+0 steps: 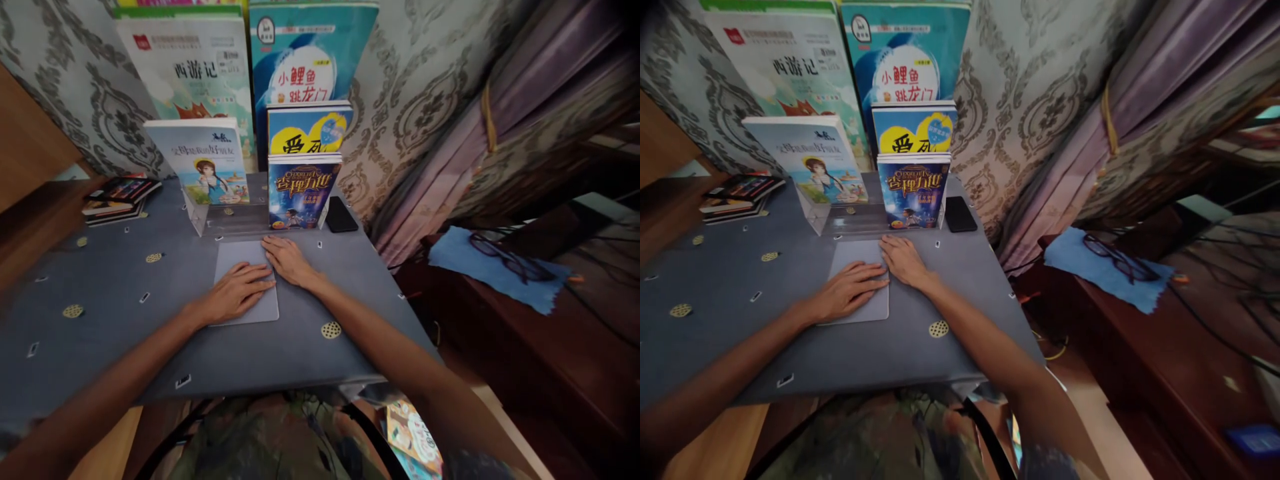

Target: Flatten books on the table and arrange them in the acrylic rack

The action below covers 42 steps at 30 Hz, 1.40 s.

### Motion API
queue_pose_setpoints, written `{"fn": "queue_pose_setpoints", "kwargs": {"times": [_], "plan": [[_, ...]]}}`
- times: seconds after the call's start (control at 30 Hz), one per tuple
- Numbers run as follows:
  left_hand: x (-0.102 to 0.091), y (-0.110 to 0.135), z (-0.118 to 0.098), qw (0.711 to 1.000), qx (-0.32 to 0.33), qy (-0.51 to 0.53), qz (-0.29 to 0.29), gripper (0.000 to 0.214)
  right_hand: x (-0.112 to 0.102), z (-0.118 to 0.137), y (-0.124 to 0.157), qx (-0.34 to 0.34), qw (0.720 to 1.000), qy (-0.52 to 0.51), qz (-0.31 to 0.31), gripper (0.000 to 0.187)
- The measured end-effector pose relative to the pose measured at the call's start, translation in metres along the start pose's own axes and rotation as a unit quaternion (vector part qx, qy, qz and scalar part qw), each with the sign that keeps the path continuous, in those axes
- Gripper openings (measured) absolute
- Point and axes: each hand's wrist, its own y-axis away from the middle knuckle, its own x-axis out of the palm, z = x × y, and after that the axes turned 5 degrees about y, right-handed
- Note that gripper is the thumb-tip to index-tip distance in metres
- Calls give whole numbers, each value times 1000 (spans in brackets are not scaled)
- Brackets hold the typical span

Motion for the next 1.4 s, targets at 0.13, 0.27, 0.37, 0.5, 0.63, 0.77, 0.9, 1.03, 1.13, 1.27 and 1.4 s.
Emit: {"fn": "queue_pose_setpoints", "kwargs": {"times": [0.13, 0.27, 0.37, 0.5, 0.63, 0.77, 0.9, 1.03, 1.13, 1.27, 1.4], "plan": [[-1, 12, -21, 1000, 20, 14, 19, 40, -1, 1, 0, 3, 1000, -4, 1, 43], [-1, 23, -38, 999, 32, 30, 33, 40, -2, 2, 1, 10, 1000, -5, 4, 43], [0, 28, -42, 998, 24, 45, 36, 40, -4, 4, 2, 11, 1000, 1, 4, 43], [-1, 29, -24, 998, -3, 55, 21, 40, -5, 5, 2, 8, 1000, 7, 6, 43], [-7, 29, 23, 994, -94, 8, -46, 45, -4, 4, 2, 3, 1000, 5, 2, 43], [-17, 34, 62, 973, -201, -30, -109, 52, 0, 1, 2, -1, 1000, -7, -7, 43], [-22, 45, 62, 976, -185, -19, -117, 53, 2, -1, 2, -2, 1000, -5, -10, 44], [-19, 64, 33, 981, -147, -12, -123, 46, 2, 0, 2, 1, 1000, 2, -6, 44], [-13, 83, 8, 985, -124, -22, -121, 42, 2, 1, 1, -5, 1000, 13, -9, 43], [-5, 102, -18, 987, -107, -57, -108, 42, 3, 4, 3, -7, 999, 31, -13, 41], [-2, 106, -27, 985, -116, -77, -105, 46, 1, 14, 15, -40, 999, 32, -10, 38]]}}
